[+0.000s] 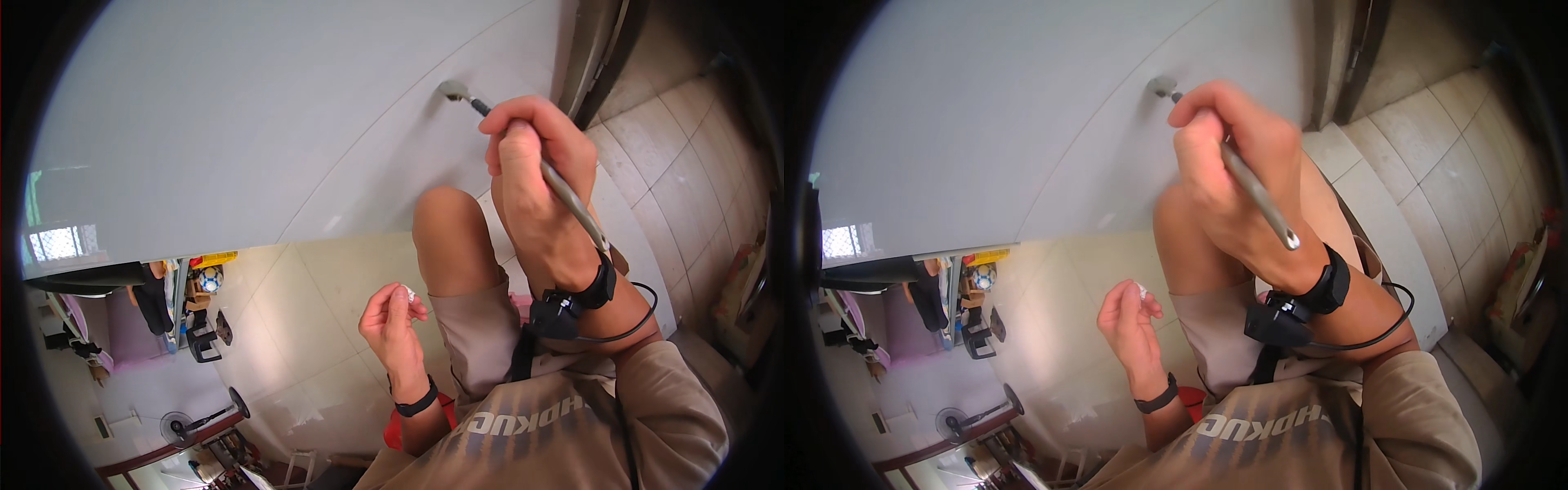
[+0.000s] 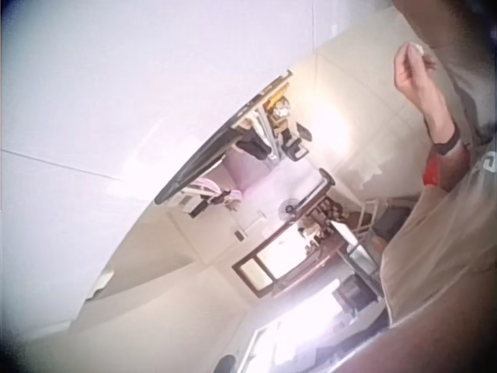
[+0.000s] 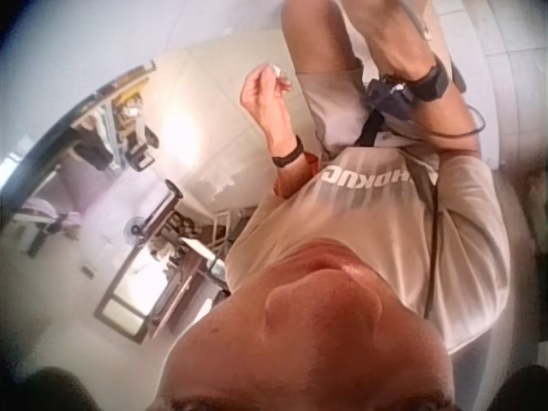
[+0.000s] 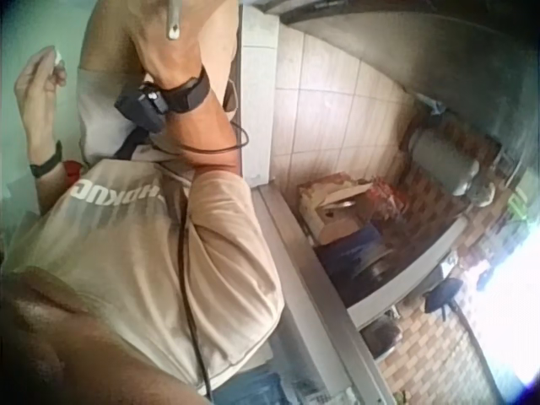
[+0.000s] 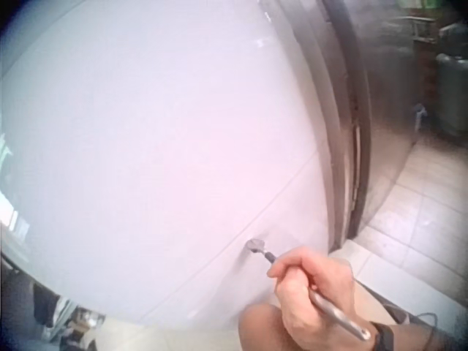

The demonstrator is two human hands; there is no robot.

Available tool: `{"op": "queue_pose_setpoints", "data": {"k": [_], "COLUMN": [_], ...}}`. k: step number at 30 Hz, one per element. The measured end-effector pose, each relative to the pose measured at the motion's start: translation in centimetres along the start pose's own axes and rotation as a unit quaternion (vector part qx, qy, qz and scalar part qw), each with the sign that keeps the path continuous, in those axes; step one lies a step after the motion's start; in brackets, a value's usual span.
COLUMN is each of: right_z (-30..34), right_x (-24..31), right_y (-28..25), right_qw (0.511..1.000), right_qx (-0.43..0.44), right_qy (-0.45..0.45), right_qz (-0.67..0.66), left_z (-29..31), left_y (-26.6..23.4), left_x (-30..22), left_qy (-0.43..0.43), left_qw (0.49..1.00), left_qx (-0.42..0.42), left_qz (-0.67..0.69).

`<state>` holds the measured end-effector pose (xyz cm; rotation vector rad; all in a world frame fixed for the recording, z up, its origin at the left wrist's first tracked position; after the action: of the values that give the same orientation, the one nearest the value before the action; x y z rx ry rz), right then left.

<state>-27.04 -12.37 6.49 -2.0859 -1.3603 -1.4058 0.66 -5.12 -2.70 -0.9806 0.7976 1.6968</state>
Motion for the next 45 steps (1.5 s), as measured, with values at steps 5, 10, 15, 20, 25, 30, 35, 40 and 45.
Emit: {"op": "queue_pose_setpoints", "data": {"k": [5,10,15,20,25,30,35,40,45], "right_z": [-1.2,-0.9,-1.8,-1.7,-1.7,-2.6,-2.0,-3.0,-3.7], "right_x": [1.0,-0.2,-0.5,-0.3,-1.5,-0.6,-1.4,-1.6,-2.9], "right_y": [-0.8,-0.9,-2.5,-1.9,-2.3,-3.7,-2.4,-3.7,-4.5], "right_qw": [0.997,0.998,0.995,0.987,0.993,0.987,0.985,0.989,0.982], "right_qx": [-0.066,-0.038,-0.093,-0.147,-0.111,-0.153,-0.162,-0.142,-0.181], "right_qy": [-0.026,-0.053,-0.027,-0.057,-0.039,-0.044,-0.047,-0.036,-0.055], "right_qz": [-0.009,-0.001,0.017,-0.04,0.008,-0.007,-0.028,0.007,-0.007], "left_z": [0.1,-0.2,-0.8,-1.3,-1.6,-1.7,-2.1,-3.0,-3.7], "left_y": [-0.1,-0.3,-0.7,-0.7,-0.1,1.1,2.0,3.0,4.2], "left_x": [-0.5,-0.3,-0.1,-1.2,-2.8,-4.6,-7.7,-10.3,-11.5], "left_qy": [0.02,0.02,0.02,0.053,0.07,0.087,0.162,0.217,0.246], "left_qw": [1.0,1.0,1.0,0.999,0.997,0.995,0.983,0.971,0.964], "left_qx": [0.005,-0.002,0.007,-0.012,-0.043,-0.056,-0.084,-0.099,-0.099], "left_qz": [0.0,0.001,0.003,-0.005,-0.008,-0.008,-0.014,-0.006,-0.005]}}
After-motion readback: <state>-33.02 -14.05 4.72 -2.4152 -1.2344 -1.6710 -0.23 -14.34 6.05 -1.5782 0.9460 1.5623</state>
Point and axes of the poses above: each hand's wrist, its own z-axis away from the middle knuckle, its own y-axis out of the palm, x = y × z, the point moved 6 cm from there along -z, towards the middle knuckle, and after that the axes turned 14 degrees about -y, right-handed, at the moved point
